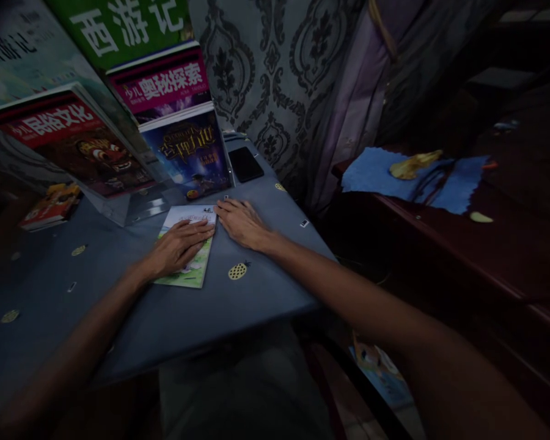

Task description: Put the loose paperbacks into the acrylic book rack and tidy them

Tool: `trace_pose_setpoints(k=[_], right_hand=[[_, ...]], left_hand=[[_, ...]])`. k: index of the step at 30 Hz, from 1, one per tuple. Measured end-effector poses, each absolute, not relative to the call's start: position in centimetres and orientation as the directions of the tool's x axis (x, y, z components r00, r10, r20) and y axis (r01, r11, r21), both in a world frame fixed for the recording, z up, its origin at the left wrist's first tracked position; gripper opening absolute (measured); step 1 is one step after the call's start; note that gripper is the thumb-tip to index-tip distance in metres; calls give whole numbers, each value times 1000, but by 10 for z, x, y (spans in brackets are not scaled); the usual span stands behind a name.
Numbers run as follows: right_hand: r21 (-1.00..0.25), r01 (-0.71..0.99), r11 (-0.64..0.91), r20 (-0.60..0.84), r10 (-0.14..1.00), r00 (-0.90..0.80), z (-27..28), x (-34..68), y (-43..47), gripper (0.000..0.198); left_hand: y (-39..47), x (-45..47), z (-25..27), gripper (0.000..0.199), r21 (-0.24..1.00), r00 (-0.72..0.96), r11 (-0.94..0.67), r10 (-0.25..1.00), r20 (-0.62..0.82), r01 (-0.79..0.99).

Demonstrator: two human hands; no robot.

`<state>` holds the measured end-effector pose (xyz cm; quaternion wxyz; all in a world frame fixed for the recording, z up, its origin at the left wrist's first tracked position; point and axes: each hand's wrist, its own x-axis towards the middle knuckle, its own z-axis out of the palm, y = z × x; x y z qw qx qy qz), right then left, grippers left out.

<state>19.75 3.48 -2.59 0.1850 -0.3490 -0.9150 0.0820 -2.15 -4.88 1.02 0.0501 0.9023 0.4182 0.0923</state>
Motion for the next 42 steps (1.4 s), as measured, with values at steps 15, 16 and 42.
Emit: trace_pose_setpoints(k=[15,16,42], right_hand=[[-290,582,760,298,650,-699,-28,197,36,45],[-289,584,759,295,651,-700,-28,197,36,45],[-236,182,954,380,264,-887,-21,217,-79,37]], left_hand=[[-102,-28,18,45,192,696,-707,706,133,680],[-107,-28,19,44,191,699,-711,702,135,677],[-192,5,4,45,87,505,-561,794,338,823]])
